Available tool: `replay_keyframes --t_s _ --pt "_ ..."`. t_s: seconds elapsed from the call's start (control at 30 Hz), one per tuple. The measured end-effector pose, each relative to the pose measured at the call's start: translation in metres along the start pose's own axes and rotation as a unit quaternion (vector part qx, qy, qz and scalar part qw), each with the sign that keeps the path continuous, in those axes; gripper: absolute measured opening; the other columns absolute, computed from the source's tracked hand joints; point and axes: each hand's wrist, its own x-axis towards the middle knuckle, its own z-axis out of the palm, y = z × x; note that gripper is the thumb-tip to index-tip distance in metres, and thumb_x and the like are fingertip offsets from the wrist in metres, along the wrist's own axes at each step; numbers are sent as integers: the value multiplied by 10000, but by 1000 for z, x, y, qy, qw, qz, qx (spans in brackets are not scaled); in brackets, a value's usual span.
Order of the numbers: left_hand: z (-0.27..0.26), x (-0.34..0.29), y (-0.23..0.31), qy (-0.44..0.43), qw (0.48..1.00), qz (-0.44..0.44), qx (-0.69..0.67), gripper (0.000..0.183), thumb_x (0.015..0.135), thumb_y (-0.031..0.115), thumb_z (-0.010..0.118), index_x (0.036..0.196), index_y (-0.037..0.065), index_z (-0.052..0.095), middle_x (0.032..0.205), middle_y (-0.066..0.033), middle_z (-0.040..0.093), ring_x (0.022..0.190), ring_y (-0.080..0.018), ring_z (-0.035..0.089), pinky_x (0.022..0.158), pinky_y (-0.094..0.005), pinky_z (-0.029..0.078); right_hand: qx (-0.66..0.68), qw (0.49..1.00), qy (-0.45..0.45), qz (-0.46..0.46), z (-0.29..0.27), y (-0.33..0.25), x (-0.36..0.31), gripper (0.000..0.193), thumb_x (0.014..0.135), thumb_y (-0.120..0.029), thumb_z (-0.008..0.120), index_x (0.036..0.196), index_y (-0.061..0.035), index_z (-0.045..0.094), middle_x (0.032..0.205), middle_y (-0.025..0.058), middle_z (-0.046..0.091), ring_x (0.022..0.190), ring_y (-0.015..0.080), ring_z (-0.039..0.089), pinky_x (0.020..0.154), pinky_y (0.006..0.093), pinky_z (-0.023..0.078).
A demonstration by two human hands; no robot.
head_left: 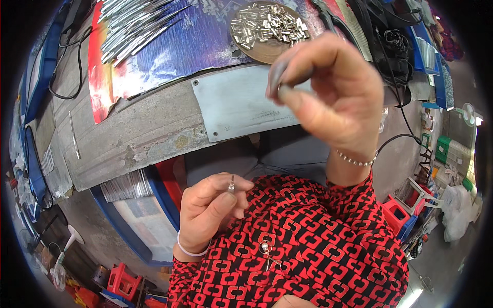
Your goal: The person assembles metal components by picking up metal rods and caps, attaching the caps onto the ends of the rods by hand, and crimping them using pliers.
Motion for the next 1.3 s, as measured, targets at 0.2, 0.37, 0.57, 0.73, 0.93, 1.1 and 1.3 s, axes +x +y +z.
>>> replay_keyframes --t_s 0.2,0.37,0.57,0.73,0.93,1.1,1.3 --pt "-1 2 2 -16 1000 -25 1 243 940 90 471 1115 -58 552 843 -82 613 686 -75 553 626 -186 452 254 951 -5 177 20 8 -38 214 808 55 612 1021 32 605 916 44 610 858 97 586 759 234 490" --pt "5 11 -1 -30 994 -104 -11 249 946 120 473 1119 -38 558 802 -63 620 638 -70 562 596 -182 462 517 811 21 272 30 24 -59 160 826 32 611 985 15 601 906 84 613 846 154 604 744 261 505" --pt "11 18 -4 -55 989 -131 -45 223 954 132 468 1077 -26 567 778 -66 623 584 -79 564 545 -182 460 578 750 37 319 42 31 -65 145 834 -52 629 962 -45 561 905 95 581 754 140 556 689 275 490" --pt "11 19 -7 -64 985 -136 -89 221 959 133 462 1083 -21 561 757 -66 618 574 -76 562 542 -175 456 552 764 41 332 46 29 -64 183 811 -85 665 932 -72 528 833 72 531 719 148 477 599 263 442" --pt "10 18 -6 -51 985 -128 -104 218 960 134 460 1079 -17 561 756 -64 617 565 -75 557 534 -175 452 541 782 27 309 51 30 -65 182 815 -80 658 939 -66 525 840 69 533 716 143 477 583 256 437" --pt "9 15 -9 -54 983 -133 -116 218 963 134 454 1078 -17 560 754 -62 616 559 -75 553 528 -173 448 596 749 39 286 50 33 -64 152 838 -32 614 974 -48 548 897 101 573 740 131 558 649 242 483" --pt "7 15 -10 -48 978 -144 -141 239 947 159 486 1049 -45 557 773 -110 627 545 -113 548 538 -214 453 574 768 32 282 56 35 -67 157 837 -26 616 975 -47 544 906 108 575 749 133 564 651 234 486"
